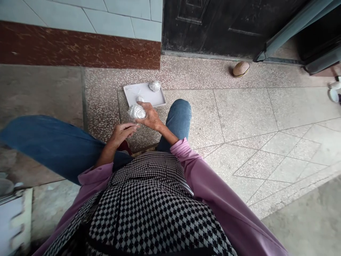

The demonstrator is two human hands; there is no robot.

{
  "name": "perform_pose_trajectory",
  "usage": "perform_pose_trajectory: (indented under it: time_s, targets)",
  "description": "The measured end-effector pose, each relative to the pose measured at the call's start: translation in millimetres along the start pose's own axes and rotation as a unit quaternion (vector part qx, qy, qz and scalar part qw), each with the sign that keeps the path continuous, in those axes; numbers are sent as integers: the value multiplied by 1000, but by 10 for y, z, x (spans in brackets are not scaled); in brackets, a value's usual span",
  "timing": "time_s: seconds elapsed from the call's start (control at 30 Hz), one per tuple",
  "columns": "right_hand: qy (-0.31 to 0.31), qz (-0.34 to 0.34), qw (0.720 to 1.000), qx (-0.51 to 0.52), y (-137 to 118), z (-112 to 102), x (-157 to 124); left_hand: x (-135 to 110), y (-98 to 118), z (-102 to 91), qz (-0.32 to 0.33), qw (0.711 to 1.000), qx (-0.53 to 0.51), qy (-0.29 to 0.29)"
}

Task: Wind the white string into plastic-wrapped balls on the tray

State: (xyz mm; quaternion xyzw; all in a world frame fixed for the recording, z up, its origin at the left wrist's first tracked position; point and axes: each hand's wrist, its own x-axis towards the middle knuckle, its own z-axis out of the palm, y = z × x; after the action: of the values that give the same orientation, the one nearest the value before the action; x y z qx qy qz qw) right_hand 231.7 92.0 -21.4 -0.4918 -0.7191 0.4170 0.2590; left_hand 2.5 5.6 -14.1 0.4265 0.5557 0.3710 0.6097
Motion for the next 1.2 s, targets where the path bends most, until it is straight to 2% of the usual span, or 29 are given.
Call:
perform_pose_trajectory:
  time_s: [0.13,0.23,0.33,0.47,0.57,0.7,0.8,0.87,1.0,1.1,1.2]
  targets:
    - [1,5,992,-125,86,-95,-7,-10,45,-81,32,995,89,14]
    - [-45,26,981,-189,101,-146,-69,-1,81,-103,57,990,122,32]
    - [-109,30,975,-189,60,-53,-235,10,85,-100,82,985,145,37]
    - [-186,45,978,-80,-43,116,-536,13,71,-110,86,983,160,14]
    - [-213,86,971,63,-96,90,-709,-1,91,-130,72,987,147,-9]
    - [-228,112,935,250,-147,-18,-860,-35,139,-131,44,994,96,-32]
    - [-241,103,909,325,-214,-19,-913,-52,140,-75,11,999,28,-43]
    - [-227,82,908,343,-265,-23,-894,-47,121,-22,6,999,-12,-31]
    - [-127,60,944,300,-340,-174,-740,-21,78,44,25,999,-29,8]
    - [-62,84,961,257,-345,-329,-653,-17,62,35,31,999,4,12]
    - [-39,120,969,213,-308,-395,-705,-16,36,8,50,996,78,8]
